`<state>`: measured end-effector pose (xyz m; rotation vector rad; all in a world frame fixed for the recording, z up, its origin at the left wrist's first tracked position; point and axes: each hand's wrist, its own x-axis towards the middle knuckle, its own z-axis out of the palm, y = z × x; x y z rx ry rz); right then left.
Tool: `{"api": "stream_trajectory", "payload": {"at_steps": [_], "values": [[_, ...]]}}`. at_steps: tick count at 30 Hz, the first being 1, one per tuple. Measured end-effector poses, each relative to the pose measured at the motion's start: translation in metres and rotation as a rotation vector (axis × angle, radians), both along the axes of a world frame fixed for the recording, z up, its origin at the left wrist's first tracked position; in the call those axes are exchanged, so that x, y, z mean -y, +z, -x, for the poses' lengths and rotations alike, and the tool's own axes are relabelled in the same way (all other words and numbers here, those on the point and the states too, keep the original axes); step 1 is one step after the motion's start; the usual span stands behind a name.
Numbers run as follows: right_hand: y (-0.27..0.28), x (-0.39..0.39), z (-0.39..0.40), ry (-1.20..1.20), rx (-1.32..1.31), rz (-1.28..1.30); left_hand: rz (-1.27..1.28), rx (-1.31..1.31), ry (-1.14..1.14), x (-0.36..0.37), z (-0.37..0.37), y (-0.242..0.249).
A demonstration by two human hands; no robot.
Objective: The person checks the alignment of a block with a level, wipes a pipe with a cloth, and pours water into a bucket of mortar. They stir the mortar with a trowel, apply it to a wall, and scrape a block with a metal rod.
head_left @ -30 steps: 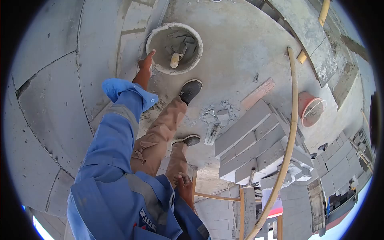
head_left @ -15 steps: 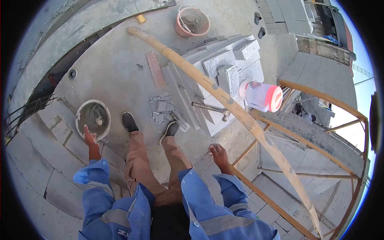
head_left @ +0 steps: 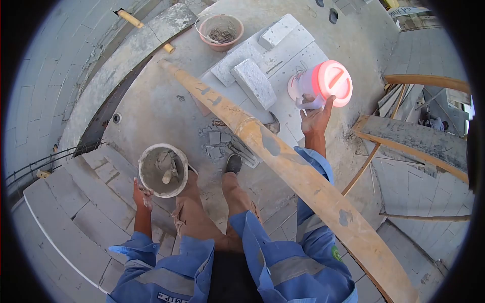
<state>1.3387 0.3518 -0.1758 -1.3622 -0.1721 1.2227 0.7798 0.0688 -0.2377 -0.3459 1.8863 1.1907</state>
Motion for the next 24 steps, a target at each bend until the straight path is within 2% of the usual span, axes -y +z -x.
{"api": "stream_trajectory", "payload": {"at_steps": [4,6,8,12,14,16,19,20,22,24], "values": [[-0.002,-0.013,0.008,-0.099,-0.037,-0.005,-0.044,0.070,0.007,0.023,-0.058,0.027],[0.000,-0.005,0.002,-0.290,0.106,0.146,-0.086,0.117,0.012,0.023,-0.088,0.039],[-0.002,0.019,-0.013,-0.306,0.098,0.139,-0.062,0.182,0.007,0.026,-0.118,0.056],[-0.004,0.100,-0.047,-0.033,0.271,0.172,-0.096,0.260,-0.023,0.020,-0.156,0.075],[-0.008,0.151,-0.071,0.104,0.197,0.236,-0.107,0.270,-0.089,0.023,-0.167,0.072],[0.073,0.184,-0.016,0.064,0.347,0.157,-0.133,0.275,-0.141,0.026,-0.183,0.078],[0.044,0.246,-0.035,0.077,0.362,0.145,-0.131,0.282,-0.164,0.020,-0.201,0.100],[0.060,0.258,-0.036,0.099,0.372,0.151,-0.150,0.301,-0.199,0.022,-0.204,0.104],[0.098,0.285,-0.029,0.518,0.544,0.340,-0.083,0.300,-0.233,0.026,-0.207,0.115],[0.112,0.300,-0.023,0.615,0.516,0.343,-0.047,0.288,-0.278,0.028,-0.203,0.118]]}}
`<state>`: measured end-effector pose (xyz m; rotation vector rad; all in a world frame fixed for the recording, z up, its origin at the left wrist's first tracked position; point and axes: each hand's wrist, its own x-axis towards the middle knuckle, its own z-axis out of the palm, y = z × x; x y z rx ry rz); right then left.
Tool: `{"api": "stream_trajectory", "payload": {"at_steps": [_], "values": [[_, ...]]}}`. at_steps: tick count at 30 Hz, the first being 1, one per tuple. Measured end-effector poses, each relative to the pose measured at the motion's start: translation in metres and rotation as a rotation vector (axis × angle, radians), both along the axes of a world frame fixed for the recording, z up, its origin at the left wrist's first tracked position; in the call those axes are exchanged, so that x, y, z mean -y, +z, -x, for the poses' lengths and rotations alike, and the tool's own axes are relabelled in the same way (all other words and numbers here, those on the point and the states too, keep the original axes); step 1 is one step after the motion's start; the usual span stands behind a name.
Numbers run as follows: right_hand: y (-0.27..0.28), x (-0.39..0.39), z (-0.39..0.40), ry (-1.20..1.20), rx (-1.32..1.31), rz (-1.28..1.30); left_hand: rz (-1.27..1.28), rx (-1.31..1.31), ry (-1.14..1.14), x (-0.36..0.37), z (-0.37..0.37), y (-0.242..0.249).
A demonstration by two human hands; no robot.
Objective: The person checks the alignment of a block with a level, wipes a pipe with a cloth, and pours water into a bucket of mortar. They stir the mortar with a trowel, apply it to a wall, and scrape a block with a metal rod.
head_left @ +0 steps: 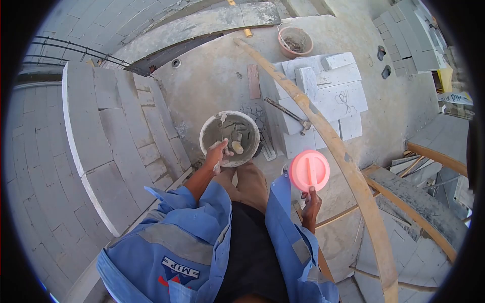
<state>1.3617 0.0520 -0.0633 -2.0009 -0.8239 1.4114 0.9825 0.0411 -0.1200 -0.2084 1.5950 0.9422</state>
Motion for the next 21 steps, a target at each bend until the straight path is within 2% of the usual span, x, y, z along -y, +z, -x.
{"api": "stream_trajectory", "payload": {"at_steps": [3,5,7,9,10,12,14,15,17,19,21], "values": [[0.017,0.013,0.012,0.167,-0.018,0.074,-0.013,-0.001,-0.059,0.018,0.001,0.003],[0.018,0.016,0.026,0.420,-0.010,0.101,-0.090,0.002,-0.120,0.029,0.003,0.007],[0.045,0.004,0.064,0.500,0.052,0.107,-0.133,-0.012,-0.165,0.040,0.008,0.011],[0.062,-0.006,0.098,0.749,0.149,0.218,-0.176,-0.030,-0.193,0.053,0.013,0.011],[0.067,-0.009,0.115,0.765,0.162,0.212,-0.258,-0.034,-0.215,0.059,0.017,0.009],[0.073,-0.016,0.144,0.949,0.282,0.205,-0.353,-0.040,-0.207,0.069,0.021,0.006],[0.070,-0.016,0.166,0.992,0.328,0.183,-0.474,-0.185,-0.339,0.078,0.020,0.006],[0.066,-0.018,0.174,1.012,0.360,0.164,-0.484,-0.187,-0.315,0.082,0.020,0.003],[0.053,-0.016,0.182,1.057,0.385,0.096,-0.582,-0.479,-0.554,0.092,0.019,-0.004],[0.047,-0.011,0.187,1.089,0.400,0.039,-0.510,-0.406,-0.535,0.098,0.017,0.004],[0.044,-0.012,0.187,1.112,0.451,0.135,-0.444,-0.333,-0.521,0.101,0.017,0.011]]}}
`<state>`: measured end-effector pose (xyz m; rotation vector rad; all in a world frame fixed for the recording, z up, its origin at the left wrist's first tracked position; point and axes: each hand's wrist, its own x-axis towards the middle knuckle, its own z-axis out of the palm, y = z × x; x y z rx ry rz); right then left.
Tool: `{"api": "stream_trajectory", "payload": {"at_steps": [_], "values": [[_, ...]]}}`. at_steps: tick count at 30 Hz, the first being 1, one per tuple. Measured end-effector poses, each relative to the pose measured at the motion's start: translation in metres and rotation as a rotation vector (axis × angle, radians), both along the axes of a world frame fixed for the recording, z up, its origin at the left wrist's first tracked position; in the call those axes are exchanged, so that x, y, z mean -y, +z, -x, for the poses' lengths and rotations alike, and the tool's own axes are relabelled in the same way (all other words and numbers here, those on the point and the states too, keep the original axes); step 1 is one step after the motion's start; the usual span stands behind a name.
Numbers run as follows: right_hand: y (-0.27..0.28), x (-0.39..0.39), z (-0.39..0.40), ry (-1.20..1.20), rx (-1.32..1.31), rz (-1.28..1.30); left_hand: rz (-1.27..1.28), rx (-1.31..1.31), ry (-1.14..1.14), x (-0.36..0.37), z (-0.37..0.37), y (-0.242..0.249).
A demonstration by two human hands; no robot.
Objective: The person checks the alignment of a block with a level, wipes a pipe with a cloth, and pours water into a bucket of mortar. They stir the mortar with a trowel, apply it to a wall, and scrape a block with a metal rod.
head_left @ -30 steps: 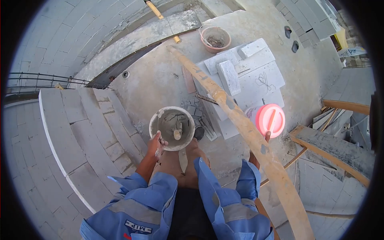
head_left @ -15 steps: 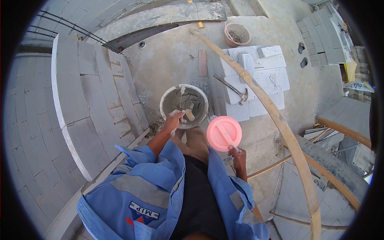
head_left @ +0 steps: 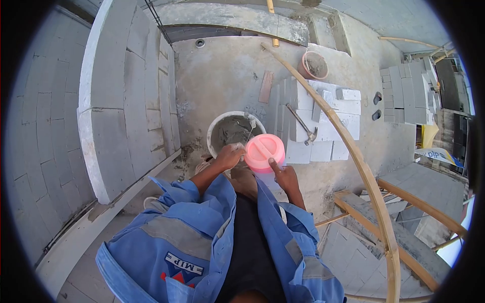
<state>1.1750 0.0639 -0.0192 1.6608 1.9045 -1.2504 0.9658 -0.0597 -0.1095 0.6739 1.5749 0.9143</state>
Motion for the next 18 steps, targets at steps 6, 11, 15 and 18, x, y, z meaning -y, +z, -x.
{"api": "stream_trajectory", "payload": {"at_steps": [6,11,15,18], "values": [[0.002,0.018,-0.019,0.071,-0.054,-0.052,-0.203,-0.184,-0.024,0.009,0.002,-0.002],[-0.016,0.041,-0.070,-0.113,-0.163,0.067,0.230,0.275,0.265,0.014,0.001,-0.005],[-0.039,0.050,-0.109,-0.467,-0.432,0.063,0.349,0.269,0.460,0.007,-0.005,0.016],[-0.056,0.057,-0.127,-0.647,-0.549,0.011,0.395,0.234,0.514,0.013,-0.002,0.003]]}}
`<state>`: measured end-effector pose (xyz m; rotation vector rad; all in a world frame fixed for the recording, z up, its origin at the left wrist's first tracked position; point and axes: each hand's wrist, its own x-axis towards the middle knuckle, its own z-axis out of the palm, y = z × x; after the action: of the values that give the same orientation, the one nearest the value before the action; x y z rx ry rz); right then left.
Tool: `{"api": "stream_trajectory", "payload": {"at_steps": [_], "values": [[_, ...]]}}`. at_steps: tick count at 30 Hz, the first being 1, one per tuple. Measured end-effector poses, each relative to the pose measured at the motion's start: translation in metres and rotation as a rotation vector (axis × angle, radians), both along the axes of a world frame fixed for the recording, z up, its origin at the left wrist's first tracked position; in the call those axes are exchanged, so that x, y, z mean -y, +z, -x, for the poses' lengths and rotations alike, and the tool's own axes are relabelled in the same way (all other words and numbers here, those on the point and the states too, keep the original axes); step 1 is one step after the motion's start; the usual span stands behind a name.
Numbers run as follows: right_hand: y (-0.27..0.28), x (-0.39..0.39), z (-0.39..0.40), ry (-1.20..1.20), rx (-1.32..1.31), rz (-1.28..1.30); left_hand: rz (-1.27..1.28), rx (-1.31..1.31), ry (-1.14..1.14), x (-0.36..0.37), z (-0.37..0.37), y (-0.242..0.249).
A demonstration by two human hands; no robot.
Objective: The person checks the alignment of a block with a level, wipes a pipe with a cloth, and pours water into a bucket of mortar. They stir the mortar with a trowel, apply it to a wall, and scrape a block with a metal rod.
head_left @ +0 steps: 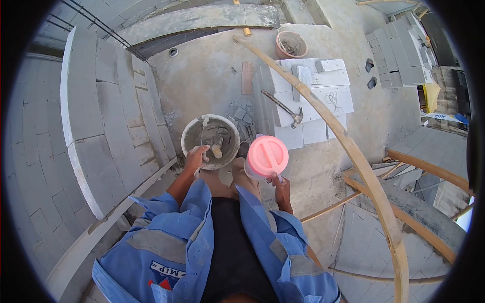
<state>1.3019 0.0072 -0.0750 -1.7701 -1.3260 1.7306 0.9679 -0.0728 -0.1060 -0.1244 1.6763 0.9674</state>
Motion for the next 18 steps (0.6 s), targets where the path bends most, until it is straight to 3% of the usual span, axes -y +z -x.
{"api": "stream_trajectory", "payload": {"at_steps": [5,11,12,14,18], "values": [[-0.027,-0.009,-0.033,-0.250,0.031,-0.010,0.097,-0.096,0.025,0.008,-0.006,0.001],[-0.063,-0.066,-0.074,-0.741,-0.073,0.003,0.170,-0.168,0.145,0.019,-0.009,0.030],[-0.082,-0.077,-0.089,-0.730,-0.078,0.016,0.180,-0.176,0.157,0.025,-0.008,0.033],[-0.140,-0.095,-0.117,-0.820,-0.197,-0.198,0.213,-0.200,0.148,0.035,-0.007,0.039],[-0.162,-0.114,-0.112,-0.919,-0.210,-0.107,0.251,-0.217,0.171,0.043,-0.018,0.050]]}}
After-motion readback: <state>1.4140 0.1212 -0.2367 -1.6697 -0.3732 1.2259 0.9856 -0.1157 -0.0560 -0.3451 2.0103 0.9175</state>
